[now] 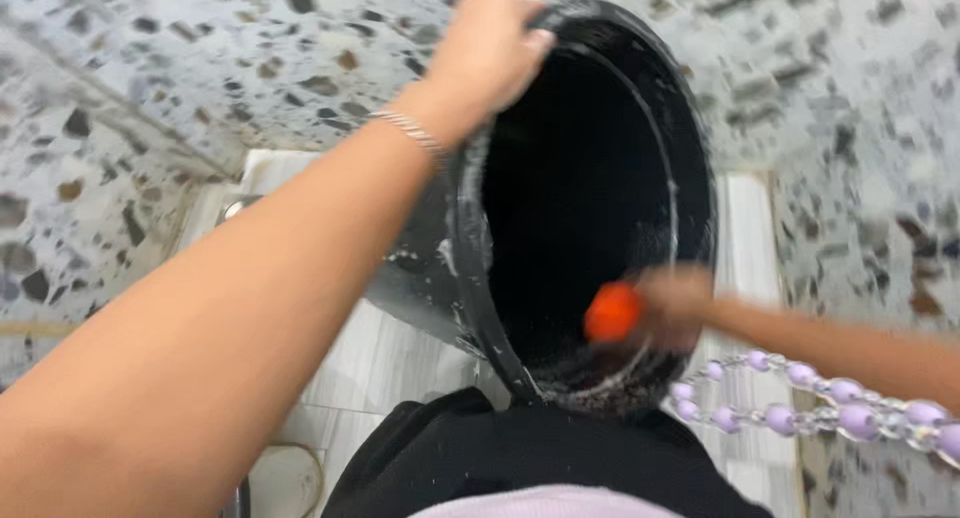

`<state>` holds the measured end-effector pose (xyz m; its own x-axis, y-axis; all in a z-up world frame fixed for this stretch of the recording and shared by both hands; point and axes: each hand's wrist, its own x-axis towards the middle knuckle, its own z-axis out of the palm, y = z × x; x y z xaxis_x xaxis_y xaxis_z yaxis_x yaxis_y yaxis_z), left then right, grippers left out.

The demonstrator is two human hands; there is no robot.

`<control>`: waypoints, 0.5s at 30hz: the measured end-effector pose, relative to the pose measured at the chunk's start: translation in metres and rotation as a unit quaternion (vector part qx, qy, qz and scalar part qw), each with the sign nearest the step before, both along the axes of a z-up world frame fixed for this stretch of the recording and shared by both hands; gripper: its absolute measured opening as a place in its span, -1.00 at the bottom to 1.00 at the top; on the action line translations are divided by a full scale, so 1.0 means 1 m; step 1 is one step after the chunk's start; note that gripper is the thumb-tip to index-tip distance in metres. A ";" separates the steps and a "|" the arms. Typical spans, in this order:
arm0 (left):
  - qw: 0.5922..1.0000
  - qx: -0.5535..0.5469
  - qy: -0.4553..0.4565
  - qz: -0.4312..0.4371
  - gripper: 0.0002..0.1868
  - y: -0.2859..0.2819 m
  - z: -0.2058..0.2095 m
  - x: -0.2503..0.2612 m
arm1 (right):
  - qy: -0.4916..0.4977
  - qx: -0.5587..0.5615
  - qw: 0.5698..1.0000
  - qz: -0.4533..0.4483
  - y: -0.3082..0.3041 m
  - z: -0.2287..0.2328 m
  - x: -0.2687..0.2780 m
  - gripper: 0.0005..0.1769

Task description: The person scrubs a large black bucket and a smaller transparent bowl using a brush with soap, and then rinses them under a running faucet.

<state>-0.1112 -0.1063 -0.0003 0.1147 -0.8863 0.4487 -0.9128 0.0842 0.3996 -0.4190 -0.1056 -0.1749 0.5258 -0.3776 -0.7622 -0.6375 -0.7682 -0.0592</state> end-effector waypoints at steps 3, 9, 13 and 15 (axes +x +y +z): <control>0.999 -0.043 0.009 0.029 -0.66 0.010 -0.002 0.010 | -0.187 -0.319 0.928 0.042 -0.063 0.007 -0.022 -0.32; 0.999 -0.006 0.026 0.047 -0.61 0.014 0.005 0.007 | 0.078 -0.094 0.992 0.044 0.016 0.014 0.002 -0.22; 0.995 0.049 0.061 0.063 -0.60 0.018 0.008 0.003 | -0.058 0.318 0.936 -0.140 0.054 0.033 0.013 -0.40; 0.997 0.036 0.051 0.050 -0.60 0.019 0.010 0.002 | -0.042 0.183 0.977 -0.102 0.031 0.030 0.003 -0.34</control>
<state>-0.1091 -0.0874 0.0101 0.2458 -0.8975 0.3661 -0.8694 -0.0371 0.4928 -0.4160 -0.0745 -0.1448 0.5337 -0.1920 -0.8236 -0.7568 -0.5430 -0.3639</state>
